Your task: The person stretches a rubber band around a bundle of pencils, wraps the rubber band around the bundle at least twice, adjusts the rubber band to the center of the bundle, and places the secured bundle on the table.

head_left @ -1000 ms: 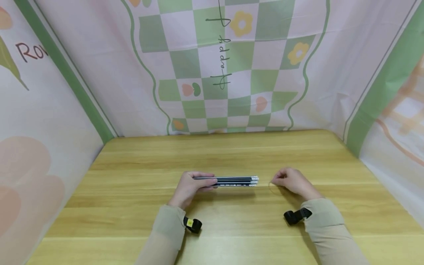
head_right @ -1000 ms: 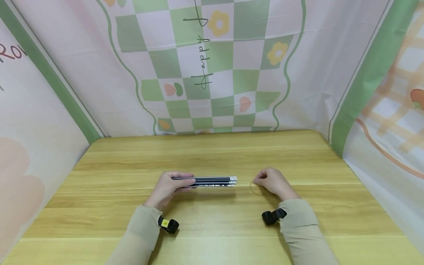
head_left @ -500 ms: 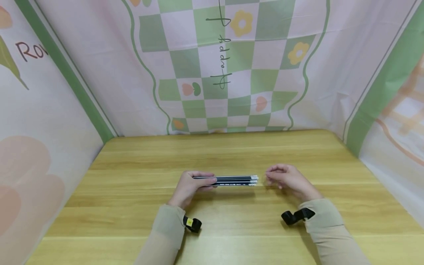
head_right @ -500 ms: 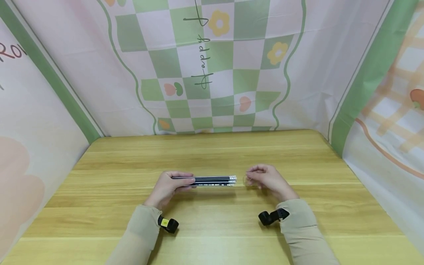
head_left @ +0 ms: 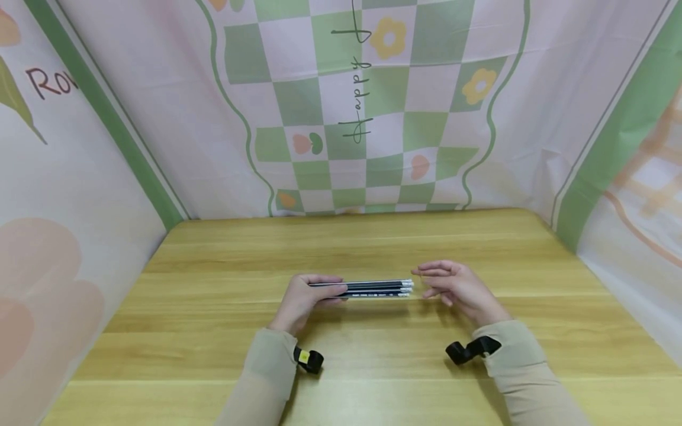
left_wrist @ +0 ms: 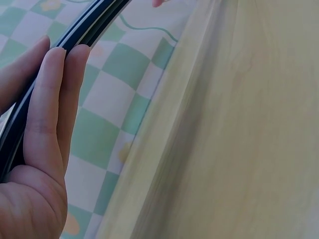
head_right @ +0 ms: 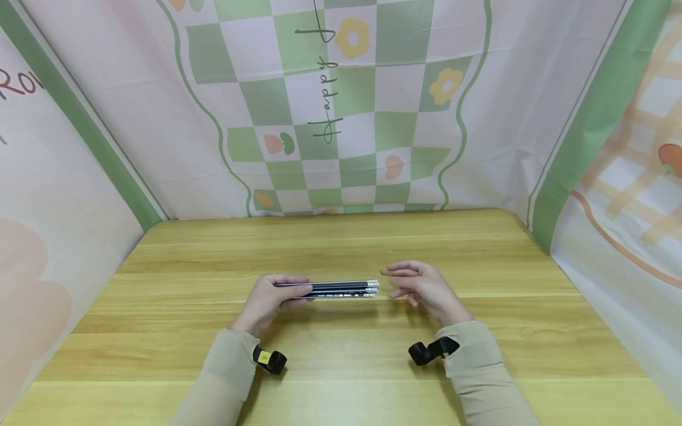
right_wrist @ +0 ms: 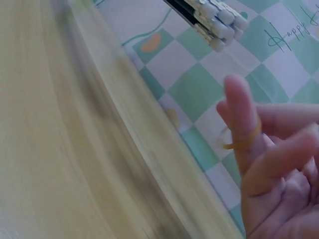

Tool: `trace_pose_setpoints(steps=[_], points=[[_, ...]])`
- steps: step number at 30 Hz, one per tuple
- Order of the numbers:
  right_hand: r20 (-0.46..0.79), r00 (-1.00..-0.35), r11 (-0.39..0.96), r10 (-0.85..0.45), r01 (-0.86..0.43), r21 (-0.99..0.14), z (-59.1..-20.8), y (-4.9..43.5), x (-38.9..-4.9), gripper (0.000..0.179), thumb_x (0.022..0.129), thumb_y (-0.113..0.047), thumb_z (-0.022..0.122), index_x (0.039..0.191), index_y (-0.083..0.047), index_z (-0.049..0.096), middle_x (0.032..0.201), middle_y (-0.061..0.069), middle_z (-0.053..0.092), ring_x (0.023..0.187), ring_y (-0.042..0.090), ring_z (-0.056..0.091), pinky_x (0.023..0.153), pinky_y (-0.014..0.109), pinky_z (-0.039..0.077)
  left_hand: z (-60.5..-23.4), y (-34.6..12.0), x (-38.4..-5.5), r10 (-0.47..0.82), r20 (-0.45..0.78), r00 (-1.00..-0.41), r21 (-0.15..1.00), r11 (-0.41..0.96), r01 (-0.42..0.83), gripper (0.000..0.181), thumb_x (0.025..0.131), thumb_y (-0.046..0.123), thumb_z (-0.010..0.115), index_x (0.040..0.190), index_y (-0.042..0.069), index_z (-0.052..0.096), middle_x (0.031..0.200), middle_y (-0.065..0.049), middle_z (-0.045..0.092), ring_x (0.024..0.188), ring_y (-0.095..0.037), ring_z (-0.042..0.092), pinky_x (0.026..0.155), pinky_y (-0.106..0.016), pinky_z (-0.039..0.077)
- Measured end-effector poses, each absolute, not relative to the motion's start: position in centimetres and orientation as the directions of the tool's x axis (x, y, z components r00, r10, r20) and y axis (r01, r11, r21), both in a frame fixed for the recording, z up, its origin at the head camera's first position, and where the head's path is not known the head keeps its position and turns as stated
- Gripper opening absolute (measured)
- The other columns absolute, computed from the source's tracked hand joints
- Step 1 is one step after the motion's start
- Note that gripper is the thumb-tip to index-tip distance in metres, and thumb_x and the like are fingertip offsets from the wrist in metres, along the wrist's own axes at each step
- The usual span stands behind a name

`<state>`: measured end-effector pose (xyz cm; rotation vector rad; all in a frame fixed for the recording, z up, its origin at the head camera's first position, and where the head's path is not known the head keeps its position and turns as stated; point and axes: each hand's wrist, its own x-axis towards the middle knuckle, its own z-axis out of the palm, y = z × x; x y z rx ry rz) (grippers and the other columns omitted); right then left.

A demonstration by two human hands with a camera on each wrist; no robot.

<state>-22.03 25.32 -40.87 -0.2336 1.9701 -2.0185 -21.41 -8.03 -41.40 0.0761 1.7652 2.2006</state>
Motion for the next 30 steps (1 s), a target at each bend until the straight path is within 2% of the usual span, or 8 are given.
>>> trace_pose_setpoints(steps=[3, 6, 9, 12, 14, 17, 22, 30], points=[[-0.101, -0.945, -0.007, -0.312, 0.109, -0.994, -40.9, 24.9, -22.0, 0.01, 0.095, -0.005, 0.063, 0.105, -0.007, 0.064, 0.106, -0.007, 0.075, 0.07, 0.01, 0.072, 0.037, 0.009, 0.038, -41.4, -8.1, -21.4, 0.272, -0.16, -0.949, 0.957, -0.192, -0.216, 0.037, 0.083, -0.002, 0.076, 0.115, -0.015, 0.065, 0.106, -0.021, 0.073, 0.085, -0.022, 0.075, 0.087, -0.038, 0.061], [-0.117, -0.942, 0.049, -0.313, 0.107, -0.993, -40.9, 24.7, -22.0, 0.007, 0.098, -0.012, 0.061, 0.099, -0.014, 0.068, 0.103, -0.009, 0.076, 0.076, 0.01, 0.074, 0.036, 0.009, 0.035, -41.4, -8.2, -21.5, 0.268, -0.159, -0.95, 0.956, -0.197, -0.216, 0.037, 0.083, -0.002, 0.076, 0.116, -0.014, 0.065, 0.108, -0.022, 0.072, 0.086, -0.023, 0.075, 0.087, -0.038, 0.061], [-0.142, -0.935, 0.123, -0.325, 0.107, -0.987, -40.9, 24.4, -22.0, 0.014, 0.1, -0.021, 0.06, 0.108, -0.014, 0.07, 0.107, -0.015, 0.073, 0.087, 0.011, 0.074, 0.039, 0.011, 0.038, -41.4, -8.3, -21.6, 0.261, -0.162, -0.952, 0.954, -0.204, -0.219, 0.036, 0.083, -0.003, 0.076, 0.115, -0.015, 0.065, 0.107, -0.022, 0.072, 0.086, -0.024, 0.075, 0.086, -0.038, 0.062], [-0.152, -0.926, 0.147, -0.346, 0.106, -0.983, -40.9, 23.9, -21.9, 0.033, 0.099, -0.025, 0.061, 0.126, -0.006, 0.063, 0.118, -0.014, 0.07, 0.096, 0.012, 0.072, 0.049, 0.014, 0.049, -41.5, -8.4, -21.6, 0.253, -0.162, -0.954, 0.954, -0.206, -0.217, 0.035, 0.083, -0.003, 0.076, 0.114, -0.014, 0.066, 0.106, -0.021, 0.073, 0.087, -0.025, 0.075, 0.084, -0.035, 0.063], [-0.144, -0.92, 0.148, -0.364, 0.096, -0.984, -40.8, 23.6, -21.8, 0.047, 0.099, -0.026, 0.062, 0.137, -0.001, 0.053, 0.129, -0.011, 0.066, 0.102, 0.012, 0.069, 0.059, 0.021, 0.057, -41.4, -8.4, -21.7, 0.245, -0.166, -0.955, 0.953, -0.209, -0.219, 0.034, 0.083, -0.004, 0.076, 0.114, -0.014, 0.067, 0.105, -0.021, 0.073, 0.087, -0.025, 0.075, 0.082, -0.034, 0.063], [-0.113, -0.908, 0.127, -0.404, 0.066, -0.99, -40.8, 23.2, -21.7, 0.056, 0.099, -0.02, 0.061, 0.146, 0.002, 0.041, 0.146, 0.003, 0.054, 0.106, 0.013, 0.066, 0.075, 0.035, 0.063, -41.4, -8.5, -21.7, 0.24, -0.165, -0.957, 0.953, -0.211, -0.217, 0.035, 0.083, -0.003, 0.076, 0.115, -0.014, 0.066, 0.104, -0.02, 0.073, 0.087, -0.025, 0.075, 0.08, -0.031, 0.063], [-0.051, -0.886, 0.099, -0.46, 0.006, -0.995, -40.7, 22.3, -21.4, 0.06, 0.098, -0.012, 0.061, 0.149, 0.003, 0.035, 0.157, 0.022, 0.034, 0.113, 0.014, 0.061, 0.084, 0.049, 0.062, -41.3, -8.5, -21.6, 0.241, -0.16, -0.957, 0.954, -0.209, -0.213, 0.036, 0.083, -0.003, 0.075, 0.115, -0.014, 0.065, 0.106, -0.02, 0.073, 0.091, -0.028, 0.074, 0.082, -0.032, 0.063], [-0.035, -0.883, 0.11, -0.468, -0.019, -0.994, -40.5, 20.7, -21.3, 0.065, 0.092, -0.011, 0.068, 0.147, 0.004, 0.036, 0.152, 0.025, 0.039, 0.109, 0.016, 0.064, 0.085, 0.048, 0.062, -41.3, -8.2, -21.6, 0.251, -0.163, -0.954, 0.955, -0.203, -0.216, 0.038, 0.083, -0.003, 0.075, 0.117, -0.016, 0.064, 0.107, -0.021, 0.072, 0.089, -0.025, 0.074, 0.085, -0.034, 0.063]])
